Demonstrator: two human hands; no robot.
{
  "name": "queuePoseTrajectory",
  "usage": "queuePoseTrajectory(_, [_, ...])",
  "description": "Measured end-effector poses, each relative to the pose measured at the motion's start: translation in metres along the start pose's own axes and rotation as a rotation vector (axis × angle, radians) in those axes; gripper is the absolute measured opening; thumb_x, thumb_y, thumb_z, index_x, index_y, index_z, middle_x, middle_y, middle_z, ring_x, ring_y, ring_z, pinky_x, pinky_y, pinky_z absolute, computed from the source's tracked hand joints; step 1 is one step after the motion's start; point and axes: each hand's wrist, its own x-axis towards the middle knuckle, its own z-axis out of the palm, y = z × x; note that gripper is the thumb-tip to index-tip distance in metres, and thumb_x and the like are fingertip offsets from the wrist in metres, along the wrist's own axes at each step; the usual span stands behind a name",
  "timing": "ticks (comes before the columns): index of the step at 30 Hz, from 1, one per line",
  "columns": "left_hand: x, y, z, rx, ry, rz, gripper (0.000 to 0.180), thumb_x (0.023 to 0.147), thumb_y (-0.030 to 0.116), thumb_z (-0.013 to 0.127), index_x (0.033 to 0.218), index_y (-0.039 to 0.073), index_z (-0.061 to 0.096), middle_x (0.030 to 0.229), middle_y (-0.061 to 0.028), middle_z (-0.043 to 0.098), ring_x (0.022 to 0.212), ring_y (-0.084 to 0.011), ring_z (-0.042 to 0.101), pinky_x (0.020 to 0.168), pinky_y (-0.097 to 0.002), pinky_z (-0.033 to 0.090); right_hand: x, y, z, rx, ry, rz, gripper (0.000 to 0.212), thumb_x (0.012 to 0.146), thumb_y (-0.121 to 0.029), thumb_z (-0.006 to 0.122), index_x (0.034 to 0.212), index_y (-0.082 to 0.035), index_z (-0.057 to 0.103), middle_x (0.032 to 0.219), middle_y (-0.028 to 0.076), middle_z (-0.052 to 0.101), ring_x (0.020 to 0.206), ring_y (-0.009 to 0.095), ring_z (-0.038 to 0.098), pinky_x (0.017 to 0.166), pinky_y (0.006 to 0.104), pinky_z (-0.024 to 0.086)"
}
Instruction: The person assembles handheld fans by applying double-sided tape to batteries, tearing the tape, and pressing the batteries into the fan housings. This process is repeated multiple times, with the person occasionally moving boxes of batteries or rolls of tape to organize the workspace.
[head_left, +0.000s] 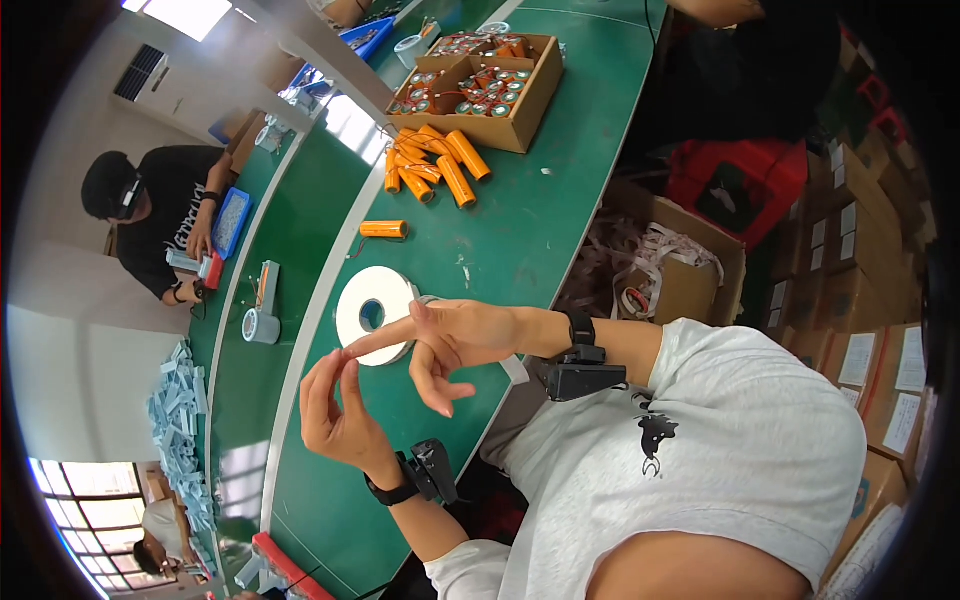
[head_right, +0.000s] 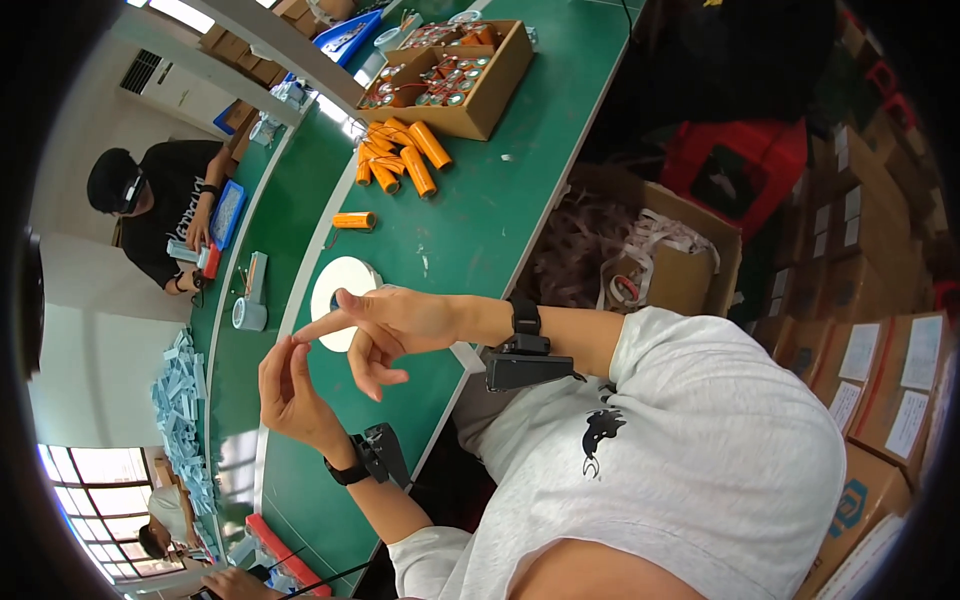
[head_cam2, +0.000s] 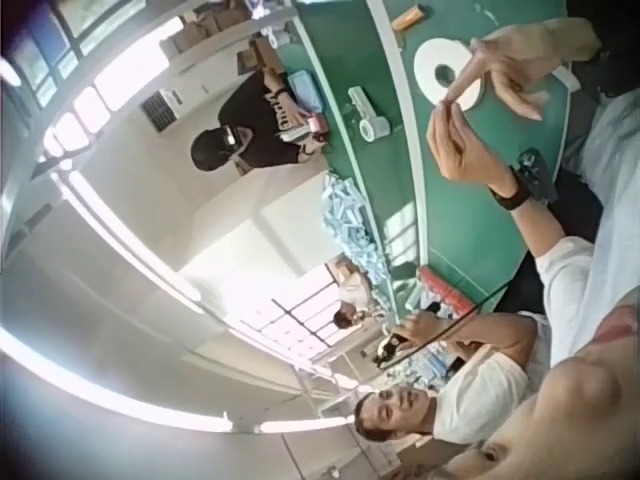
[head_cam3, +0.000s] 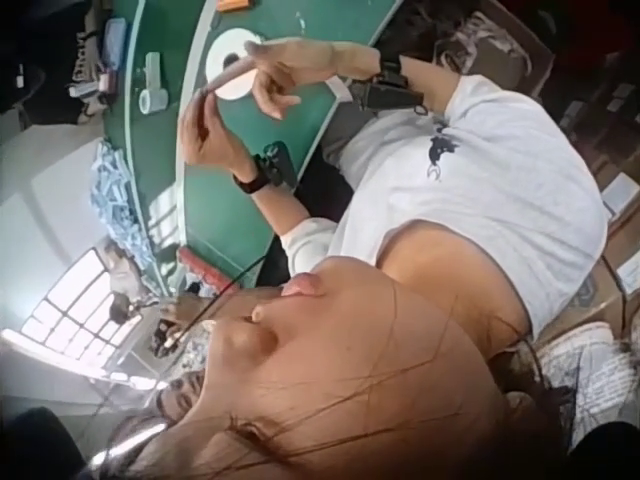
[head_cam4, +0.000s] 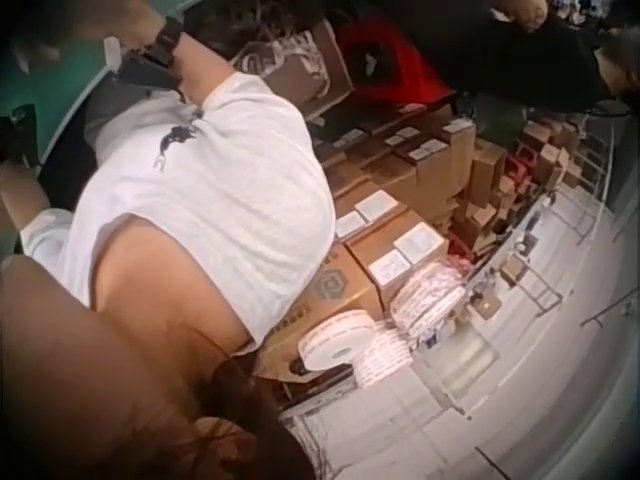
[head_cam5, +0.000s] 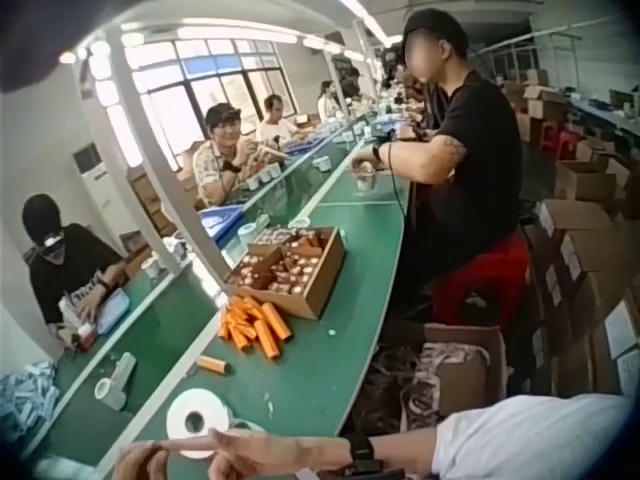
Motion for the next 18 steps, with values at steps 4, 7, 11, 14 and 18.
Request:
queuePoseTrajectory(4, [0.001,-0.003,0.006,0.151,0.005,0.208,0.019,0.070,-0.009,0.065,0.088,-0.001,0.064,0.080,-0.0085,0.062,0.071,-0.0169,0.060,0.061,-0.0259,0.048,-0.010,-0.001,0.003,-0.104,0.003,0.018,0.064,0.092,-0.049,0.025,0.139,-0.005,0.016,0.070,0.016,0.062,0.048,0.015,0.051,0.050,0.0231,0.042])
queuePoseTrajectory(7, [-0.002,-0.003,0.011,0.223,-0.012,0.288,0.017,0.069,-0.009,0.066,0.084,-0.001,0.064,0.078,-0.0083,0.062,0.069,-0.0174,0.060,0.059,-0.0263,0.048,-0.015,-0.001,0.008,-0.241,0.031,0.072,0.062,0.094,-0.041,0.032,0.141,-0.008,0.008,0.071,0.015,0.061,0.049,0.015,0.052,0.052,0.0228,0.043])
queuePoseTrajectory(11, [-0.005,-0.005,0.015,0.250,-0.026,0.289,0.017,0.067,-0.008,0.067,0.081,0.000,0.063,0.077,-0.0083,0.062,0.068,-0.0178,0.060,0.058,-0.0263,0.047,-0.016,-0.004,0.018,-0.521,0.084,0.190,0.069,0.092,-0.028,0.042,0.141,-0.010,-0.003,0.074,0.012,0.061,0.053,0.014,0.053,0.054,0.0238,0.044])
queuePoseTrajectory(14, [-0.007,-0.003,0.013,0.250,-0.020,0.255,0.017,0.066,-0.009,0.067,0.079,0.000,0.062,0.077,-0.0082,0.062,0.068,-0.0176,0.059,0.058,-0.0260,0.047,-0.016,-0.004,0.024,-0.675,0.086,0.255,0.075,0.090,-0.020,0.047,0.140,-0.009,-0.009,0.075,0.011,0.061,0.057,0.015,0.054,0.056,0.0254,0.044])
queuePoseTrajectory(18, [-0.010,0.001,0.008,0.189,-0.036,0.076,0.017,0.065,-0.010,0.065,0.079,-0.001,0.062,0.076,-0.0077,0.062,0.067,-0.0174,0.059,0.059,-0.0252,0.046,-0.017,0.001,0.026,-0.733,0.066,0.238,0.081,0.088,-0.022,0.051,0.139,-0.009,-0.010,0.075,0.009,0.060,0.060,0.016,0.055,0.058,0.0276,0.044])
